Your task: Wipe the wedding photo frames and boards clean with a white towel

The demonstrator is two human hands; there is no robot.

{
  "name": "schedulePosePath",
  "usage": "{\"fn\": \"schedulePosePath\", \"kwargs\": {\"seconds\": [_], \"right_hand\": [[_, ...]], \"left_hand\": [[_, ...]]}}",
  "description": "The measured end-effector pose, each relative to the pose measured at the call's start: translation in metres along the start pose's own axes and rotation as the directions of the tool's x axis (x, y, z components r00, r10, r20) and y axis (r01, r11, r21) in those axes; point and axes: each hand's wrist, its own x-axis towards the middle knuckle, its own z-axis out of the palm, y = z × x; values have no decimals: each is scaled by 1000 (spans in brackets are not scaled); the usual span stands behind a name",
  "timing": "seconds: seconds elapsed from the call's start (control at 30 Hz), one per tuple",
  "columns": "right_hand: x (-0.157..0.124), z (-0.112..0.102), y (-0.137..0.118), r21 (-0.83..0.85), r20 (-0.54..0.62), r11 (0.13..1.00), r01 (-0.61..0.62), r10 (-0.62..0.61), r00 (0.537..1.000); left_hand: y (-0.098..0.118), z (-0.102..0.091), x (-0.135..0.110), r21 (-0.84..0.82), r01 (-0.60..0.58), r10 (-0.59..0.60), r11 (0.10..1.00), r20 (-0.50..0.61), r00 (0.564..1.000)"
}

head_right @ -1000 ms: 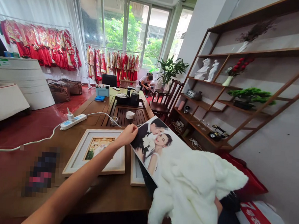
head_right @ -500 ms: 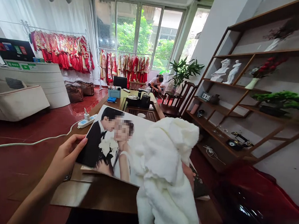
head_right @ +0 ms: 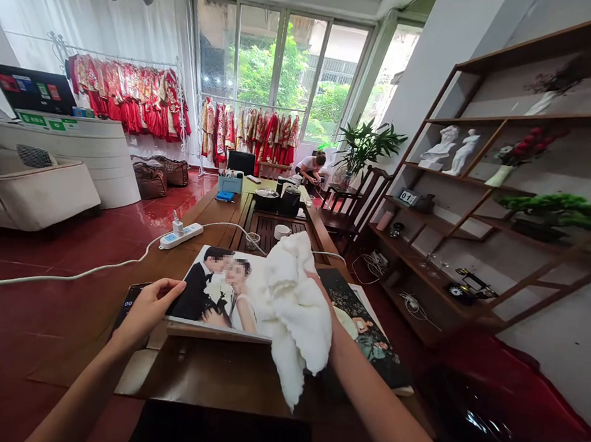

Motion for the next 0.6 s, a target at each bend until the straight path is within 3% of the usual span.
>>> {"fn": "schedulePosePath", "kwargs": {"seconds": [0.1,0.37,0.6], "right_hand": [[4,5,3,92,-16,994,-65,67,998],[23,2,15,122,47,976,-178,173,984],[42,-11,40,127,88,957,-259,250,964]], "left_hand": [[-16,4,8,16,7,-7,1000,9,1000],[-54,16,23,215,-67,77,974,-37,996],[-71,22,26,445,-120,160,888,-53,986]]}}
